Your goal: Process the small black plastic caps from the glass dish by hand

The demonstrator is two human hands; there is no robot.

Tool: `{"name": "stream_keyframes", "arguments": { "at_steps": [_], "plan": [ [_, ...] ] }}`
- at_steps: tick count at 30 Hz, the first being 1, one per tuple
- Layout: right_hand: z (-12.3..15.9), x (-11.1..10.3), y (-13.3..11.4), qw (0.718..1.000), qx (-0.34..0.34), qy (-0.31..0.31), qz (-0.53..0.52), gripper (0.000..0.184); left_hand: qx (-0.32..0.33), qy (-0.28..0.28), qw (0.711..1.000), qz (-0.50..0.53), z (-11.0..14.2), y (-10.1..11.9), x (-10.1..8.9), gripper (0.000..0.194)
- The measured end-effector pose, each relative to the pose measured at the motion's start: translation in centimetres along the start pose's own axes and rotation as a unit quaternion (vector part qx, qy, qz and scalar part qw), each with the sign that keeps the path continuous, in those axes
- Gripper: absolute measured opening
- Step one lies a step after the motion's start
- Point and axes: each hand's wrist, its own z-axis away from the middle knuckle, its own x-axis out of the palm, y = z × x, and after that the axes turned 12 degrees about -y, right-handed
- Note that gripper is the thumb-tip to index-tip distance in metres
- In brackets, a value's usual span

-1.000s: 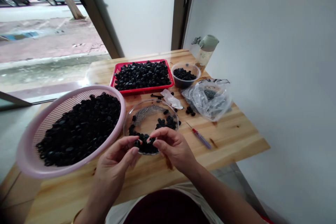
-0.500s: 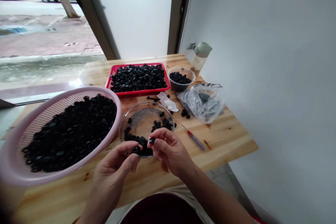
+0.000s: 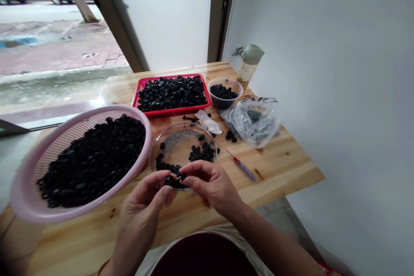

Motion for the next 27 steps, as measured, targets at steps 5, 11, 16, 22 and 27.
{"name": "stream_keyframes", "arguments": {
  "at_steps": [5, 11, 16, 22, 27],
  "plan": [
    [0.2, 0.2, -0.6, 0.988, -0.046, -0.005, 0.148, 0.02, 0.022, 0.014, 1.0, -0.014, 0.2, -0.3, -0.1, 0.017],
    [0.2, 0.7, -1.1, 0.929, -0.143, -0.012, 0.341, 0.01, 0.035, 0.012, 0.999, -0.025, 0.1, -0.5, -0.3, 0.014],
    [0.0, 1.1, -1.3, 0.896, -0.187, -0.027, 0.401, 0.011, 0.055, 0.0, 0.998, -0.037, 0.2, -0.9, -0.5, 0.013],
    [0.1, 1.1, -1.2, 0.887, -0.194, -0.034, 0.417, 0.012, 0.079, -0.012, 0.996, -0.051, 0.3, -0.9, -0.7, 0.012],
    [0.1, 1.4, -1.4, 0.876, -0.218, -0.042, 0.428, 0.013, 0.085, -0.022, 0.996, -0.024, 0.3, -1.2, -0.9, 0.013]
  ]
}}
